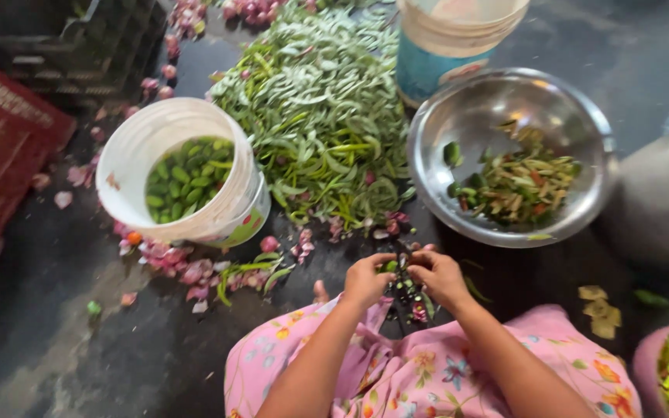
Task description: The person sits on the floor and peels small green vegetables using a knife. They remove the outer skin and place the peeled vegetables into a white bucket filled with water, while discarding the peels into a metal bowl.
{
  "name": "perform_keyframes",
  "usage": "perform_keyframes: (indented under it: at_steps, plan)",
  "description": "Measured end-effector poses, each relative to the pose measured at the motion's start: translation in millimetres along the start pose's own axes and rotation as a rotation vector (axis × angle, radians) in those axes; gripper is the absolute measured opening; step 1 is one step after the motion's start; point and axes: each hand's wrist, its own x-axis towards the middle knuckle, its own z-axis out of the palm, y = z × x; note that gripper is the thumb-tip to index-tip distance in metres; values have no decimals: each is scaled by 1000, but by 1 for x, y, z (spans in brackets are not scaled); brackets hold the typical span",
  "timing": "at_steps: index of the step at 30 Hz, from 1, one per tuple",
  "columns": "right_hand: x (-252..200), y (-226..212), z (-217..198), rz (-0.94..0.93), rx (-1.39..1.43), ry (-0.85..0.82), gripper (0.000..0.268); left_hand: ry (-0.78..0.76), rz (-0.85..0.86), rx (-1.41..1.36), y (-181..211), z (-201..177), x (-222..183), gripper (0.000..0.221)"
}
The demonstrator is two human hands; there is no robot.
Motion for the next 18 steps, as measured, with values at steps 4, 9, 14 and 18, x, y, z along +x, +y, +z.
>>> perform_keyframes:
  at_steps: [4, 9, 14, 18]
  plan:
    - [0, -8, 6, -174, -174, 95, 24, 9, -15, 37, 12, 0, -1, 44]
    - [-8, -14, 14, -227, -121, 130, 22, 114, 241, 235, 12, 5, -2, 32]
    - [-9, -19, 14, -234, -173, 183, 17, 176, 370, 295, 11, 10, -1, 28]
    - [-6, -23, 16, -284, -206, 183, 15, 188, 391, 344, 11, 13, 3, 30]
